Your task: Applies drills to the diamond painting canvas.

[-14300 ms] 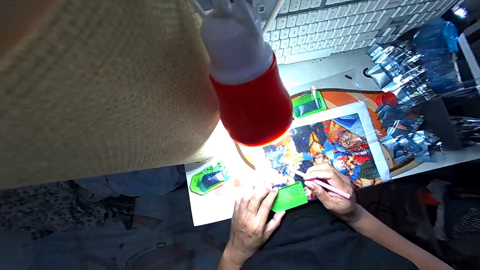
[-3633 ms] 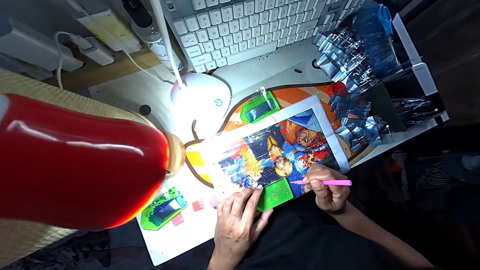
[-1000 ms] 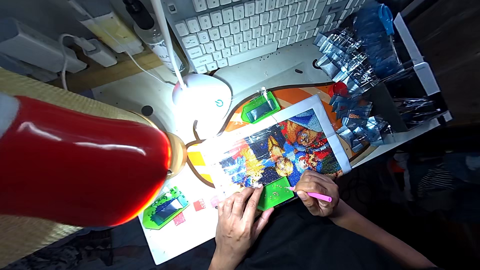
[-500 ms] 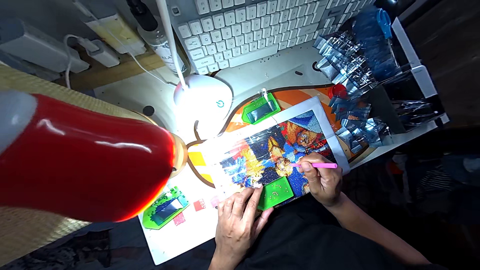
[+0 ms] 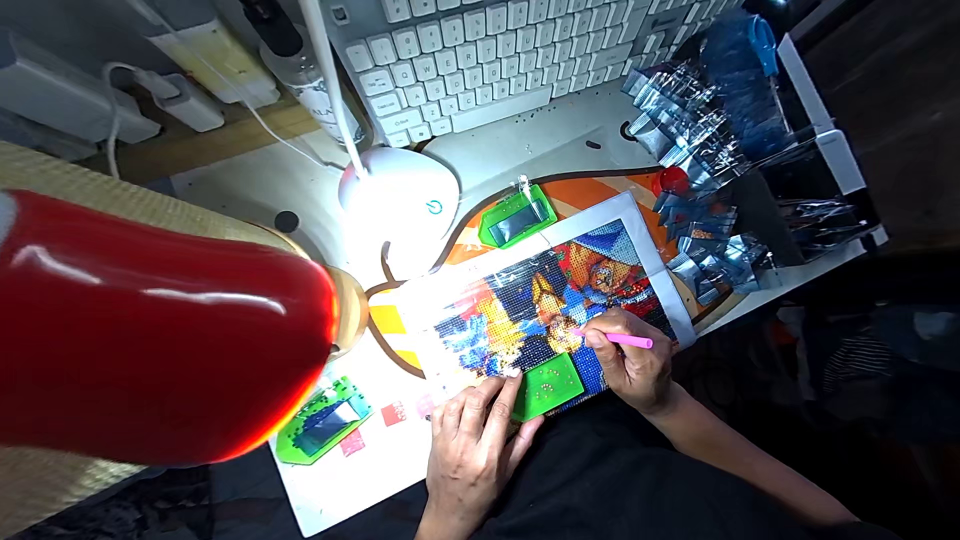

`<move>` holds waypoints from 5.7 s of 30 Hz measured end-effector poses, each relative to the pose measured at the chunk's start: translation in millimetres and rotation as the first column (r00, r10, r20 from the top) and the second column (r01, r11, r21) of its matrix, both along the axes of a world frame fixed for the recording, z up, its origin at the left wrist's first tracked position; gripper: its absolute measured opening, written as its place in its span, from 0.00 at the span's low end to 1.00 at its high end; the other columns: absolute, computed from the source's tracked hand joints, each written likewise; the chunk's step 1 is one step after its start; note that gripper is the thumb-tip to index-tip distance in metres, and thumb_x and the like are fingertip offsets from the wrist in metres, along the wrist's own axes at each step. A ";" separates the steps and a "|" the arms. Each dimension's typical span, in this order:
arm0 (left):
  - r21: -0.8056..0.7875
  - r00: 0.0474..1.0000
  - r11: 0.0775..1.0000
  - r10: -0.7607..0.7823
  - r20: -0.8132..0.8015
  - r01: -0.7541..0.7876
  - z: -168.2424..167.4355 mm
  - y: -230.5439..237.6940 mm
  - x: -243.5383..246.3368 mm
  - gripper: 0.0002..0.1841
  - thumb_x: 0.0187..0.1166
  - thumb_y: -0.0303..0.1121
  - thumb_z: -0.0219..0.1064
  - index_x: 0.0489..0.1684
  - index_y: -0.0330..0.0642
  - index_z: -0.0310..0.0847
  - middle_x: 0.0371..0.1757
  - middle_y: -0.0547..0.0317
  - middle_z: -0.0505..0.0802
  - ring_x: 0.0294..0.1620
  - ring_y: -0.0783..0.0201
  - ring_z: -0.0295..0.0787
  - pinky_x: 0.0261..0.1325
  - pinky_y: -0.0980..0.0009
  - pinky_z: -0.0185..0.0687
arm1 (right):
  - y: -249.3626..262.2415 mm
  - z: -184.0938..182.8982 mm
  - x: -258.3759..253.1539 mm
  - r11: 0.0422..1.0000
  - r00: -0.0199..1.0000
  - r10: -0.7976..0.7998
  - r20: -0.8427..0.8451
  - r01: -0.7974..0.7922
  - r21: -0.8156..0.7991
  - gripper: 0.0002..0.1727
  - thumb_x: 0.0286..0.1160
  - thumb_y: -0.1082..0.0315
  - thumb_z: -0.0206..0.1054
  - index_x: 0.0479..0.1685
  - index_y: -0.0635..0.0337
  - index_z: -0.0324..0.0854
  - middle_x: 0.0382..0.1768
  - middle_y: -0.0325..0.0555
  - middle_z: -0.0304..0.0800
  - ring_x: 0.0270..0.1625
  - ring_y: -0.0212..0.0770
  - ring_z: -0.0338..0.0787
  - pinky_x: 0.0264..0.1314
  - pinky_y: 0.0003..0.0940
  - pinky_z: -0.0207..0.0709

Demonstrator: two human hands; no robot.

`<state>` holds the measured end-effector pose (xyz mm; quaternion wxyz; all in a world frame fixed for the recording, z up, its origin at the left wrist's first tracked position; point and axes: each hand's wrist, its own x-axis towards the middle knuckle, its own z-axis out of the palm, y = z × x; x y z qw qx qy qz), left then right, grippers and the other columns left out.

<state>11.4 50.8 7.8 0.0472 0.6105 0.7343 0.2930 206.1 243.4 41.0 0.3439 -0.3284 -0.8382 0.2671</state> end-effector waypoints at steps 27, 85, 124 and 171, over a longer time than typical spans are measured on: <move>-0.001 1.000 1.000 0.008 -0.004 -0.008 -0.1 -0.4 0.4 0.33 0.62 0.64 0.77 0.68 0.64 0.89 0.65 0.67 0.90 0.64 0.64 0.84 0.65 0.62 0.76 | -24.8 -4.9 18.8 0.969 0.957 0.234 -0.169 -0.244 -0.041 0.21 0.86 0.54 0.55 0.37 0.59 0.86 0.34 0.44 0.92 0.44 0.37 0.92 0.50 0.31 0.85; -0.003 1.000 1.000 0.015 -0.002 -0.015 -0.3 2.0 4.2 0.32 0.63 0.64 0.76 0.68 0.64 0.88 0.65 0.68 0.90 0.65 0.64 0.84 0.67 0.63 0.76 | -27.1 -6.6 12.5 0.979 0.969 0.197 -0.151 -0.201 -0.017 0.19 0.87 0.55 0.55 0.39 0.58 0.86 0.35 0.42 0.93 0.45 0.36 0.93 0.52 0.30 0.86; 0.000 1.000 1.000 0.015 0.003 -0.015 -0.5 1.4 5.9 0.33 0.62 0.64 0.77 0.69 0.63 0.88 0.66 0.68 0.90 0.64 0.64 0.84 0.67 0.63 0.76 | 4.3 1.4 3.0 1.000 1.000 -0.004 0.007 0.004 0.000 0.17 0.87 0.60 0.57 0.43 0.62 0.89 0.41 0.41 0.93 0.51 0.30 0.91 0.60 0.24 0.85; 0.006 1.000 1.000 0.015 0.019 -0.015 -0.3 3.5 6.6 0.32 0.62 0.63 0.77 0.68 0.63 0.89 0.66 0.66 0.90 0.65 0.63 0.85 0.68 0.63 0.77 | 5.2 -3.1 3.5 0.995 0.996 -0.021 -0.082 0.013 -0.094 0.15 0.88 0.63 0.57 0.45 0.61 0.89 0.40 0.37 0.93 0.46 0.26 0.91 0.54 0.23 0.87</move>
